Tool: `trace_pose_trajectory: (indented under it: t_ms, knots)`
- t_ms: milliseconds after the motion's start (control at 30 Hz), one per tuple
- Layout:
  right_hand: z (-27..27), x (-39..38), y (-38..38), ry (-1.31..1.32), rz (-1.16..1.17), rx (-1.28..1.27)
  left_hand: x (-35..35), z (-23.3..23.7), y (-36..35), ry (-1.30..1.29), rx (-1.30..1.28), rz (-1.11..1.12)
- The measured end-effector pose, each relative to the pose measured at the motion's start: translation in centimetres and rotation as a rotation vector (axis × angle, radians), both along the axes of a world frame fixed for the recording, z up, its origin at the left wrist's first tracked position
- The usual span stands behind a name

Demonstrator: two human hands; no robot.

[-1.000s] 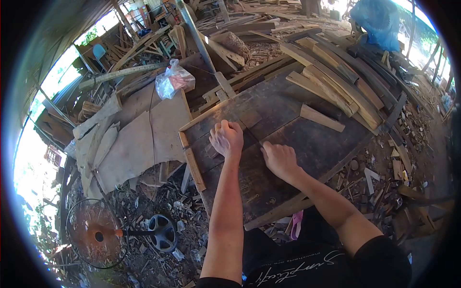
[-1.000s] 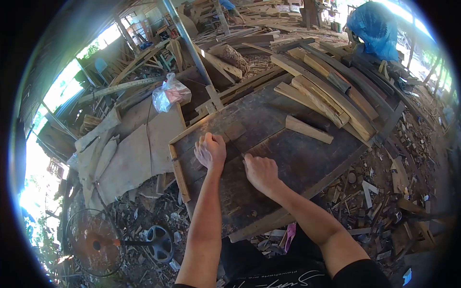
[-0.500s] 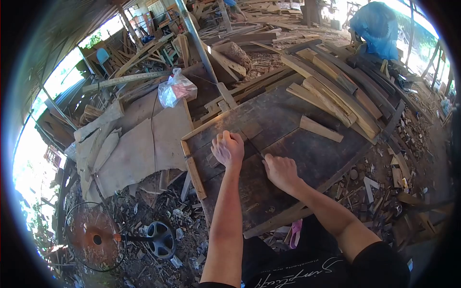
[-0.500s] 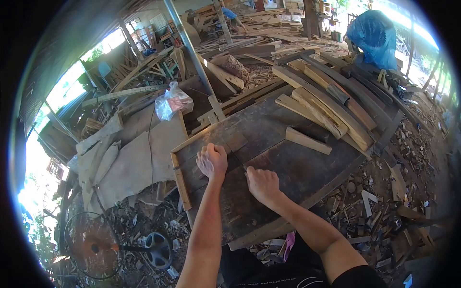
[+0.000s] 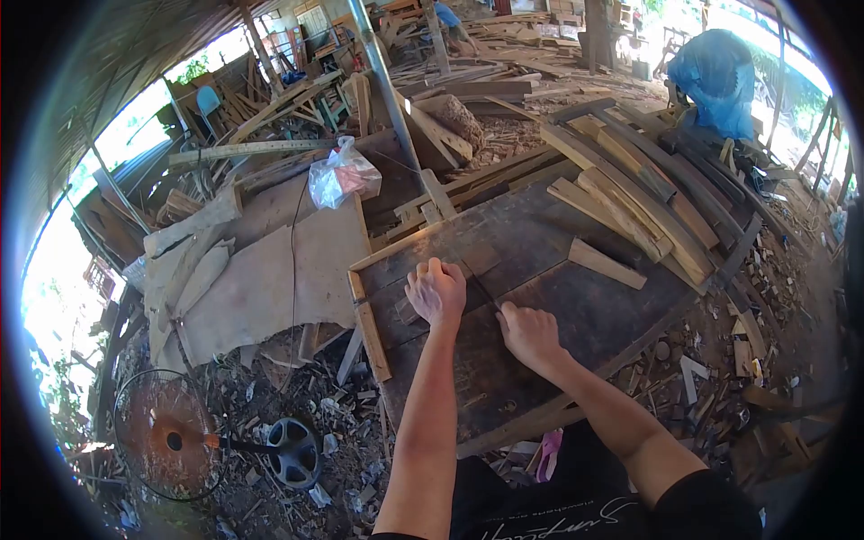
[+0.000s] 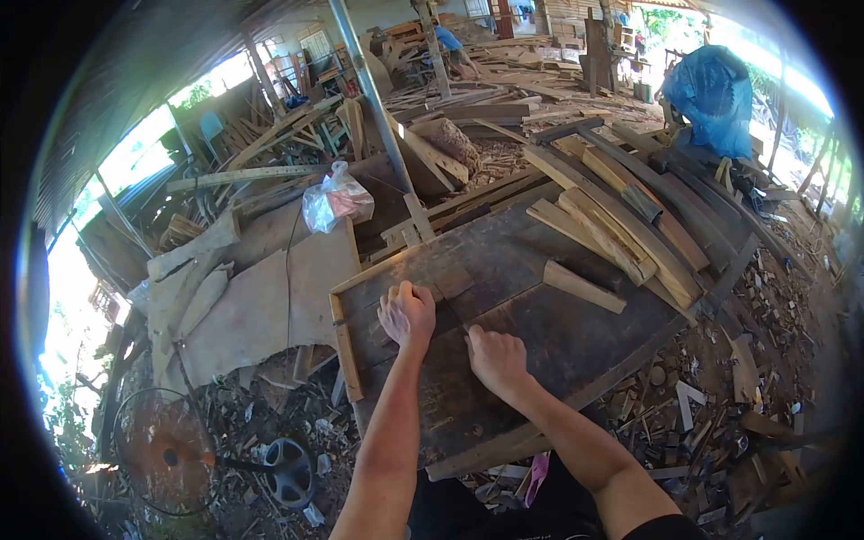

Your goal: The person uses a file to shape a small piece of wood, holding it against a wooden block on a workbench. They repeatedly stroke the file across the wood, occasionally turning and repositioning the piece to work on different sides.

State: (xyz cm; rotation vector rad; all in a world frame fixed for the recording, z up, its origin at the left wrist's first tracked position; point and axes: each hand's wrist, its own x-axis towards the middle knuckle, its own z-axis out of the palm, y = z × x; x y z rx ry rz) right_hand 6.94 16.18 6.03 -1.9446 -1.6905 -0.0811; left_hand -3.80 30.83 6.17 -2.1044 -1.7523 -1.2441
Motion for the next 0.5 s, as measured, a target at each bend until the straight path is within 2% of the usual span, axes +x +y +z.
trace_pose_trajectory:
  t_ms: [200, 333, 400, 500]
  knots:
    - [-0.9, -0.1, 5.4, -0.011, 0.035, 0.107, -0.1, 0.1, -0.2, -0.003, 0.056, 0.008]
    - [-0.7, 0.5, 0.3, -0.058, 0.064, 0.136, -0.1, 0.1, -0.2, -0.003, 0.033, -0.011]
    - [0.4, 0.5, -2.6, -0.037, 0.031, -0.056, -0.1, 0.4, -0.4, -0.010, 0.030, -0.022]
    - [0.3, 0.1, -1.7, -0.058, 0.004, -0.048, -0.1, -0.2, 0.0, 0.004, 0.024, -0.018]
